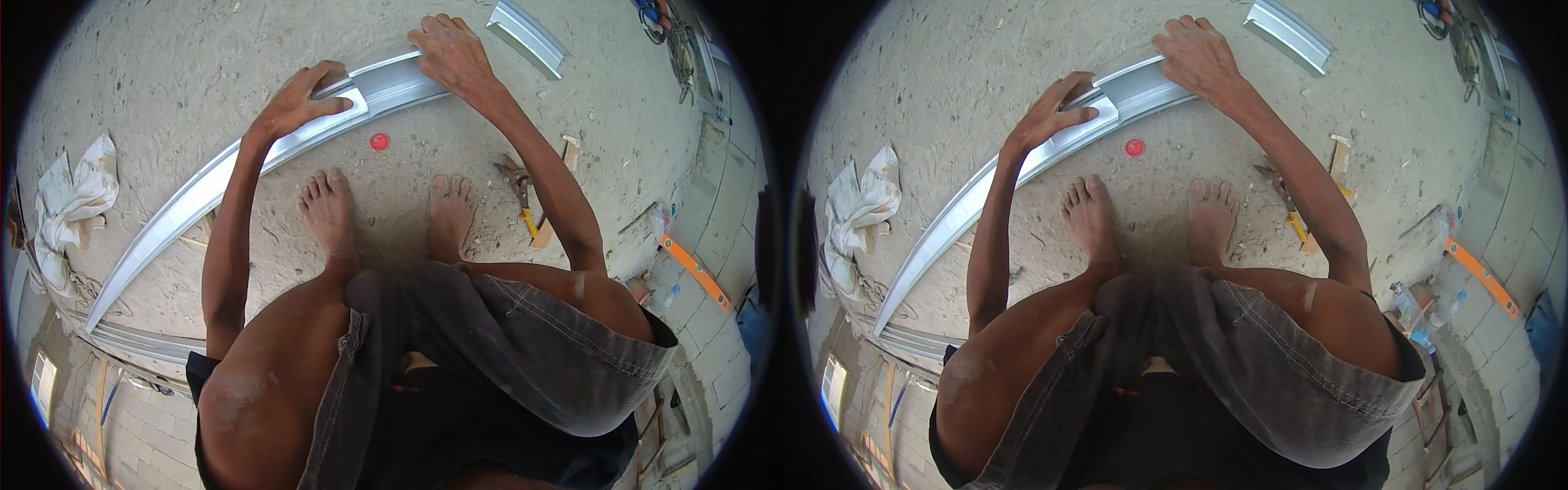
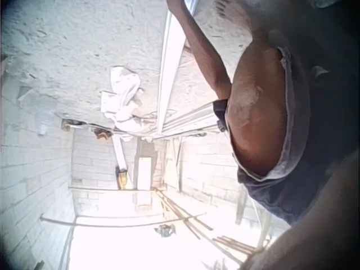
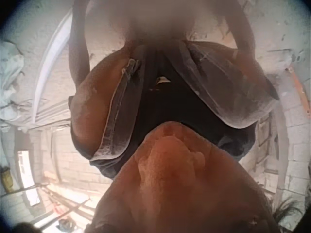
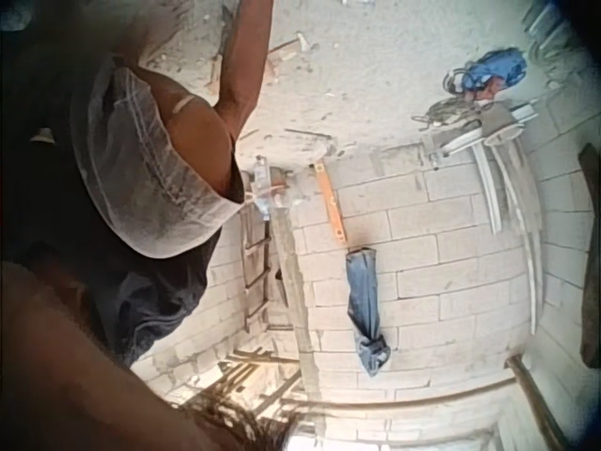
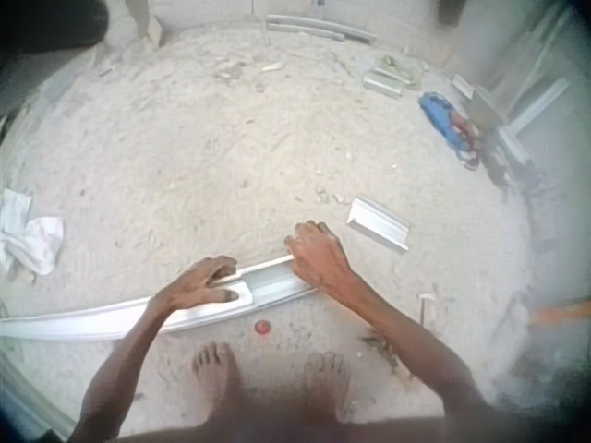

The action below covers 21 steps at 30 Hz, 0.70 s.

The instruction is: The person cuts notches into a curved metal profile using hand shears and bends the cut sections by hand.

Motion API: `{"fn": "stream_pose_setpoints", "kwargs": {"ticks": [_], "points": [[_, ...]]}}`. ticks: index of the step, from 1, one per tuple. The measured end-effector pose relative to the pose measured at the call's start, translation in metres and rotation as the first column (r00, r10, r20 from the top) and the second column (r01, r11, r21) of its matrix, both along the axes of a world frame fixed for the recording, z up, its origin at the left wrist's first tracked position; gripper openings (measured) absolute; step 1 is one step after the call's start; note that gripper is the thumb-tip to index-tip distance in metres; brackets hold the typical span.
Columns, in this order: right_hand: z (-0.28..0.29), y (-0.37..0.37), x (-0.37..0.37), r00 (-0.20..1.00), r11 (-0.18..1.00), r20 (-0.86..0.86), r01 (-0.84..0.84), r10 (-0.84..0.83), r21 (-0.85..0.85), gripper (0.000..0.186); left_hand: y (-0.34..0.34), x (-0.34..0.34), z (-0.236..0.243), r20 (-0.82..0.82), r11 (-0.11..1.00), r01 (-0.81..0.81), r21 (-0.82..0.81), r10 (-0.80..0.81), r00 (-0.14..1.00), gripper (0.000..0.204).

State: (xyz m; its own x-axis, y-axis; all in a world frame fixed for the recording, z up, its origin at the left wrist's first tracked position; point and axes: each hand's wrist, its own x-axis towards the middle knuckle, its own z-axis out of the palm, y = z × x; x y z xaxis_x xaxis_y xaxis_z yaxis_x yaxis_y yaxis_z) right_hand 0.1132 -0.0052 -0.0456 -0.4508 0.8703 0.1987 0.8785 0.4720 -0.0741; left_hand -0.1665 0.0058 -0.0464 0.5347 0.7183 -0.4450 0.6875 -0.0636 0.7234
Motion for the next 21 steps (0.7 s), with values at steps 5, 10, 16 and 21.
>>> {"fn": "stream_pose_setpoints", "kwargs": {"ticks": [5, 10, 16, 21], "points": [[0.006, 0.001, -0.006, 0.995, 0.987, 0.088, 0.057, -0.044, -0.147, 0.034, 0.001, 0.020, -0.008, -0.048, 0.960, 0.118, 0.253, -0.109, 0.993, 0.074], [0.032, -0.007, 0.011, 0.936, 0.994, -0.348, 0.023, -0.059, -0.107, 0.048, -0.002, 0.020, -0.006, 0.087, 0.984, -0.066, 0.164, 0.053, 0.995, 0.053], [-0.006, -0.047, 0.048, -0.341, 0.777, -0.750, 0.082, -0.567, -0.624, 0.051, -0.002, 0.019, -0.002, 0.116, 0.977, -0.040, 0.211, 0.016, 0.993, 0.050], [-0.013, -0.068, 0.023, -0.317, 0.697, -0.692, 0.118, -0.648, -0.707, 0.052, 0.001, 0.024, 0.006, 0.062, 0.985, 0.042, 0.166, -0.052, 0.997, 0.055]]}}
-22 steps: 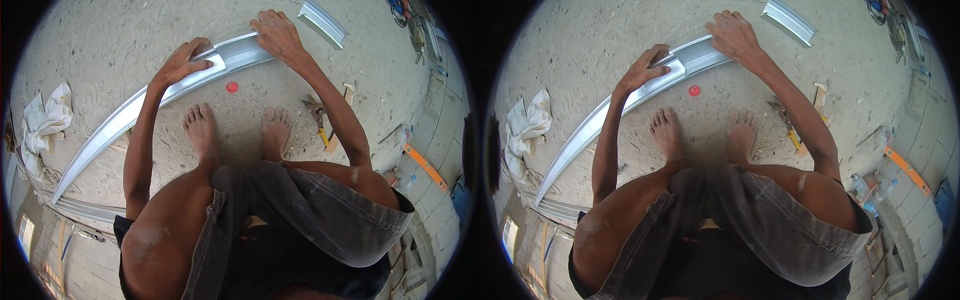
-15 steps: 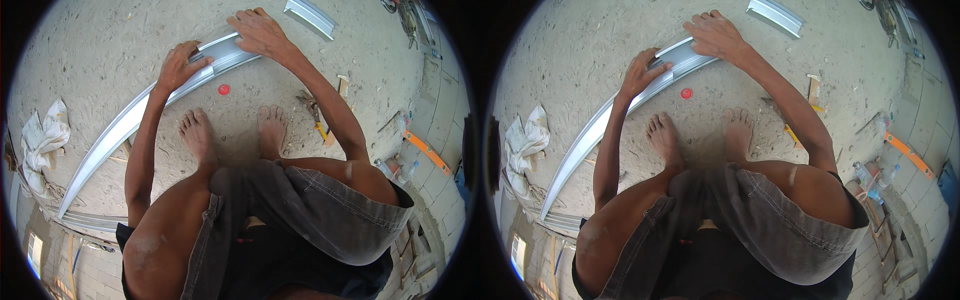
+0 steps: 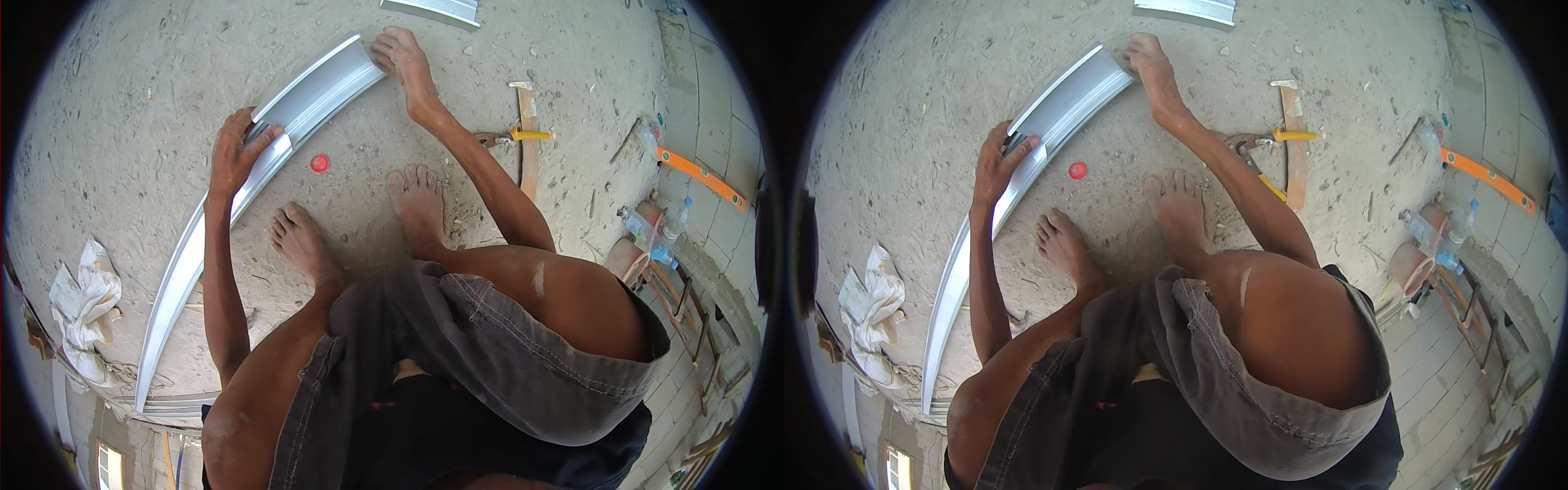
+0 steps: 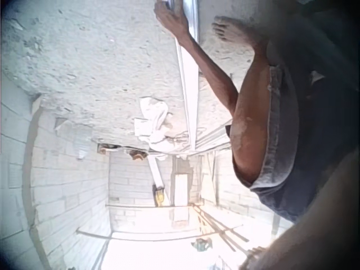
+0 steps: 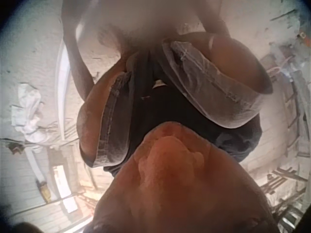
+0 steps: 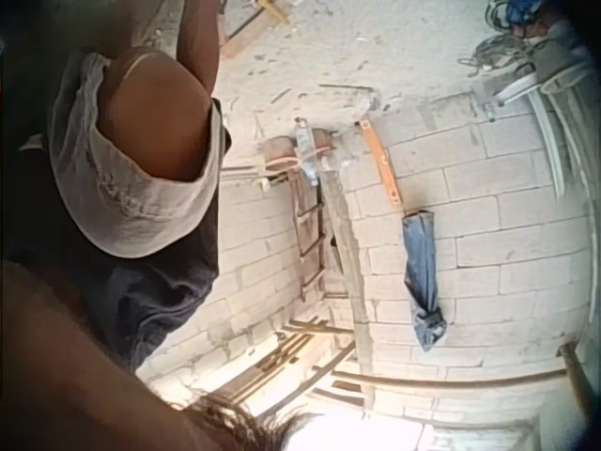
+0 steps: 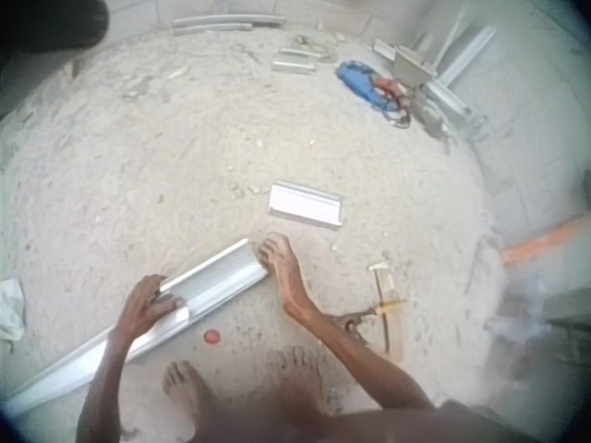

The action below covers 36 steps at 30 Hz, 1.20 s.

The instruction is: The person cuts notches into a curved metal profile using hand shears and bends the cut sections by hand.

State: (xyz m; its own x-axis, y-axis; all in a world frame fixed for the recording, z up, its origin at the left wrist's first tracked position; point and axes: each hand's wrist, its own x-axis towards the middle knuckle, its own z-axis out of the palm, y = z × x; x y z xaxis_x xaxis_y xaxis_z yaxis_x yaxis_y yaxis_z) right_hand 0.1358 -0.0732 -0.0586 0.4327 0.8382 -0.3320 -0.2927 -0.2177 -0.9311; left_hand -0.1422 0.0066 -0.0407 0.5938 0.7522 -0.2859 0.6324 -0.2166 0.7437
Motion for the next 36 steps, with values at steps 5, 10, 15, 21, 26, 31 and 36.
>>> {"fn": "stream_pose_setpoints", "kwargs": {"ticks": [5, 10, 15, 21, 26, 31, 36], "points": [[-0.016, -0.006, -0.010, 0.995, 0.997, 0.093, -0.046, 0.040, 0.061, 0.050, -0.005, -0.004, -0.001, -0.124, 0.996, 0.008, 0.091, 0.003, 0.992, 0.067], [-0.012, -0.006, -0.002, 0.951, 0.987, 0.284, -0.148, 0.126, 0.055, 0.049, -0.008, -0.004, -0.005, -0.105, 0.991, 0.002, 0.131, 0.012, 0.994, 0.066], [-0.006, -0.011, -0.005, 0.902, 0.978, 0.390, -0.207, 0.186, 0.012, 0.051, -0.010, -0.002, 0.001, -0.128, 0.989, 0.022, 0.147, -0.003, 0.992, 0.061], [-0.007, -0.004, 0.006, 0.980, 0.986, 0.139, -0.150, 0.139, 0.070, 0.049, -0.006, -0.002, -0.004, -0.098, 0.971, 0.066, 0.230, -0.045, 0.994, 0.052], [-0.003, 0.006, 0.004, 0.996, 0.998, -0.071, -0.053, 0.050, -0.045, 0.046, -0.003, -0.001, 0.002, -0.147, 0.976, 0.106, 0.191, -0.078, 0.986, 0.056], [-0.009, 0.002, 0.004, 0.981, 0.988, 0.128, -0.154, 0.149, 0.030, 0.047, -0.012, 0.006, 0.000, 0.099, 0.963, -0.025, 0.270, -0.002, 0.995, 0.041], [-0.039, -0.003, 0.009, 0.968, 0.977, -0.252, 0.039, 0.015, 0.208, 0.057, -0.013, 0.007, -0.006, 0.132, 0.985, -0.111, 0.132, 0.093, 0.987, 0.041]]}}
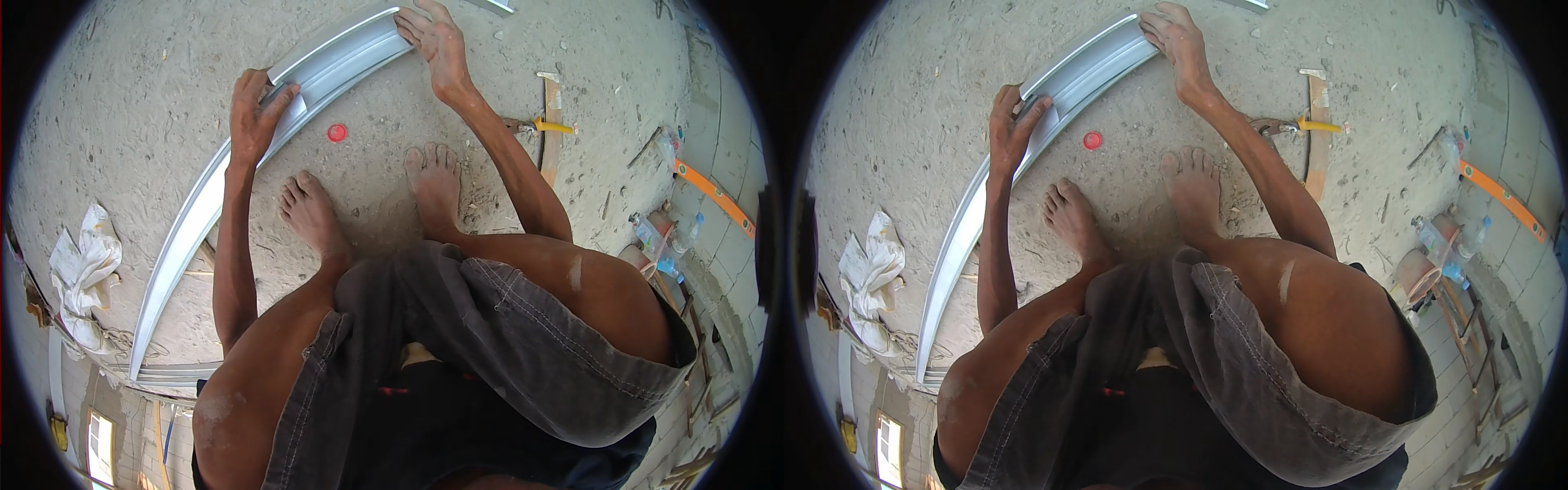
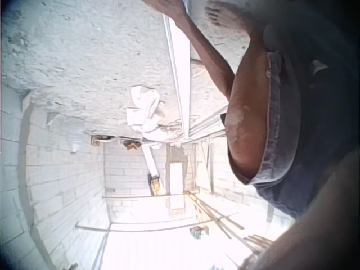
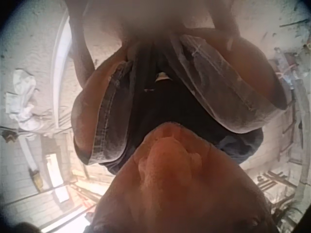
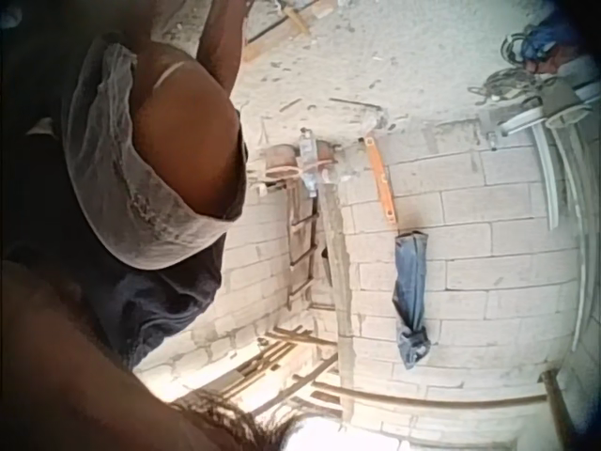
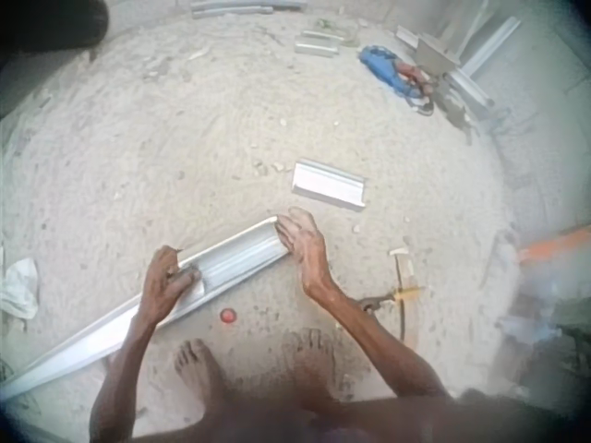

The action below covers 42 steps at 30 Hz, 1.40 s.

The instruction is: The person cuts notches into a curved metal profile using hand shears and bends the cut sections by hand.

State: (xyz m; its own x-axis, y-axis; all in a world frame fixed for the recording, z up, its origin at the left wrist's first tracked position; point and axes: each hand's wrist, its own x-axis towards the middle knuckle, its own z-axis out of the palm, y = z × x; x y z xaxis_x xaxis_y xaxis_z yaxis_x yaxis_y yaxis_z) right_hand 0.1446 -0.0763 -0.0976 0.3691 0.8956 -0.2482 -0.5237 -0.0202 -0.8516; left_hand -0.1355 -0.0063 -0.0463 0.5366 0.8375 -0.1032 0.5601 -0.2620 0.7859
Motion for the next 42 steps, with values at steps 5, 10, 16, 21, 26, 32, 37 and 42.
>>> {"fn": "stream_pose_setpoints", "kwargs": {"ticks": [5, 10, 16, 21, 26, 32, 37, 42], "points": [[0.002, -0.004, -0.007, 0.985, 0.996, 0.159, -0.076, 0.068, 0.042, 0.063, -0.003, 0.002, 0.011, -0.109, 0.940, 0.008, 0.341, 0.031, 0.994, 0.052], [0.001, -0.006, -0.002, 0.995, 0.998, 0.095, -0.041, 0.036, 0.051, 0.060, 0.000, 0.001, 0.008, -0.284, 0.868, 0.260, 0.423, -0.146, 0.948, 0.050], [0.003, -0.009, -0.006, 0.995, 0.994, 0.091, 0.032, -0.042, 0.103, 0.053, -0.001, 0.005, 0.003, -0.316, 0.852, 0.287, 0.438, -0.153, 0.936, 0.047], [0.007, -0.007, -0.007, 0.990, 0.990, 0.012, 0.140, -0.140, 0.004, 0.042, 0.002, 0.007, 0.006, -0.334, 0.877, 0.282, 0.388, -0.151, 0.930, 0.052], [0.031, -0.008, -0.023, 0.969, 0.993, 0.233, 0.095, -0.076, -0.069, 0.038, 0.002, -0.004, 0.006, -0.372, 0.905, 0.288, 0.314, -0.161, 0.914, 0.055], [0.020, -0.015, -0.018, 0.975, 0.994, 0.194, 0.105, -0.105, 0.014, 0.040, 0.001, -0.004, 0.005, -0.246, 0.895, 0.272, 0.353, -0.191, 0.950, 0.054], [0.036, -0.013, -0.024, 0.913, 0.999, 0.404, -0.042, 0.051, -0.031, 0.049, 0.007, -0.028, 0.010, -0.163, 0.995, 0.091, -0.028, -0.094, 0.982, 0.053], [0.045, -0.014, -0.021, 0.938, 0.990, 0.347, 0.037, 0.012, -0.134, 0.043, 0.007, -0.027, 0.017, -0.282, 0.955, -0.053, -0.291, -0.033, 0.959, 0.057]]}}
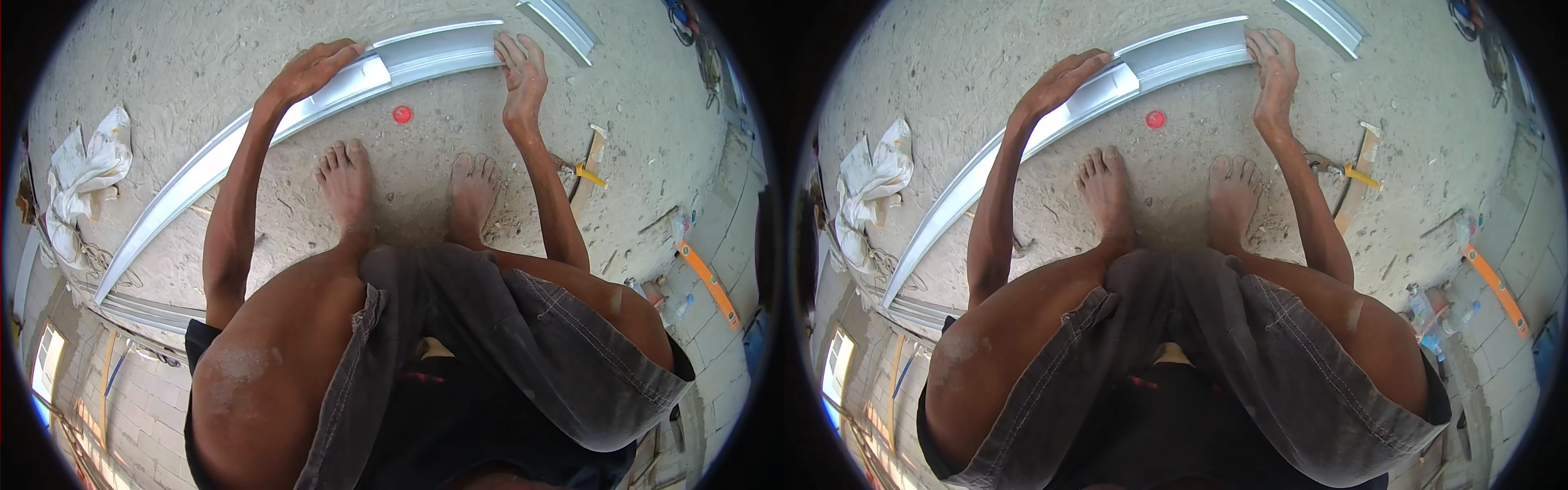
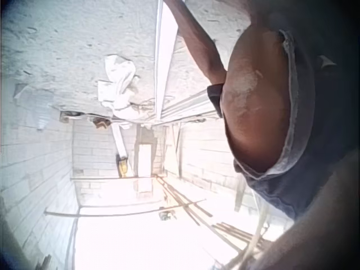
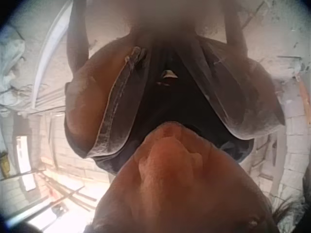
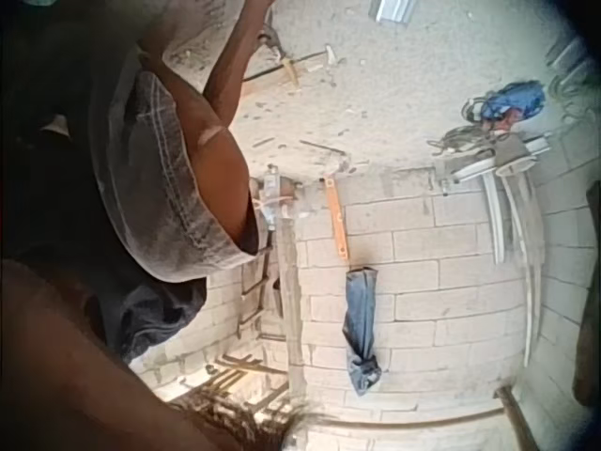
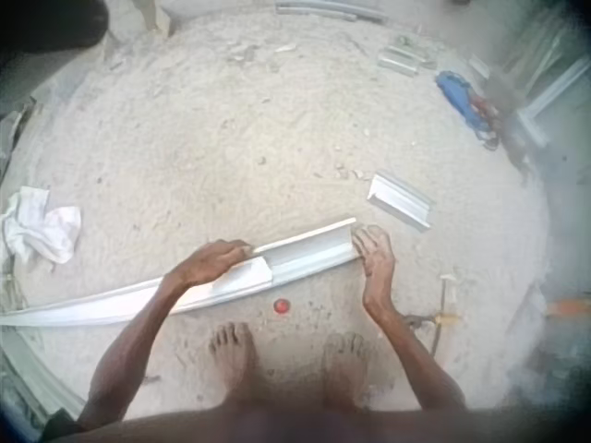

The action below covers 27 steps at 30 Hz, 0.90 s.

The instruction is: The person cuts notches into a curved metal profile using hand shears and bends the cut sections by hand.

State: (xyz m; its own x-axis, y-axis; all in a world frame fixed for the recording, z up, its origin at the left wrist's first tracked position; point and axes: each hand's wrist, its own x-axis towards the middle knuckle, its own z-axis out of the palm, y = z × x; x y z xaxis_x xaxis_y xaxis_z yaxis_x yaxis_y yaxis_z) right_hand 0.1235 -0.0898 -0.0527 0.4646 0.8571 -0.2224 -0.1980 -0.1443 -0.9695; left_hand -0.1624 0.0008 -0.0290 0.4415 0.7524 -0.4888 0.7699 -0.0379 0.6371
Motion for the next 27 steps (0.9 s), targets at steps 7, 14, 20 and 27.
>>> {"fn": "stream_pose_setpoints", "kwargs": {"ticks": [7, 14, 20, 27], "points": [[-0.005, -0.003, 0.001, 0.999, 0.999, -0.034, -0.022, 0.020, -0.043, 0.046, -0.005, -0.001, -0.031, -0.086, 0.998, 0.060, 0.029, -0.057, 0.995, 0.061], [-0.004, -0.002, 0.001, 0.997, 0.997, 0.041, -0.071, 0.073, -0.035, 0.048, -0.051, 0.003, -0.017, 0.006, 0.698, -0.007, 0.716, 0.003, 1.000, 0.042], [-0.002, -0.001, 0.001, 0.995, 0.995, 0.050, -0.082, 0.085, -0.058, 0.049, -0.071, 0.017, -0.026, 0.064, 0.793, 0.030, 0.609, -0.087, 0.994, 0.033], [0.002, -0.002, 0.000, 0.988, 0.990, 0.093, -0.118, 0.124, -0.071, 0.048, -0.067, 0.020, -0.027, 0.240, 0.951, -0.192, 0.243, 0.132, 0.962, 0.035]]}}
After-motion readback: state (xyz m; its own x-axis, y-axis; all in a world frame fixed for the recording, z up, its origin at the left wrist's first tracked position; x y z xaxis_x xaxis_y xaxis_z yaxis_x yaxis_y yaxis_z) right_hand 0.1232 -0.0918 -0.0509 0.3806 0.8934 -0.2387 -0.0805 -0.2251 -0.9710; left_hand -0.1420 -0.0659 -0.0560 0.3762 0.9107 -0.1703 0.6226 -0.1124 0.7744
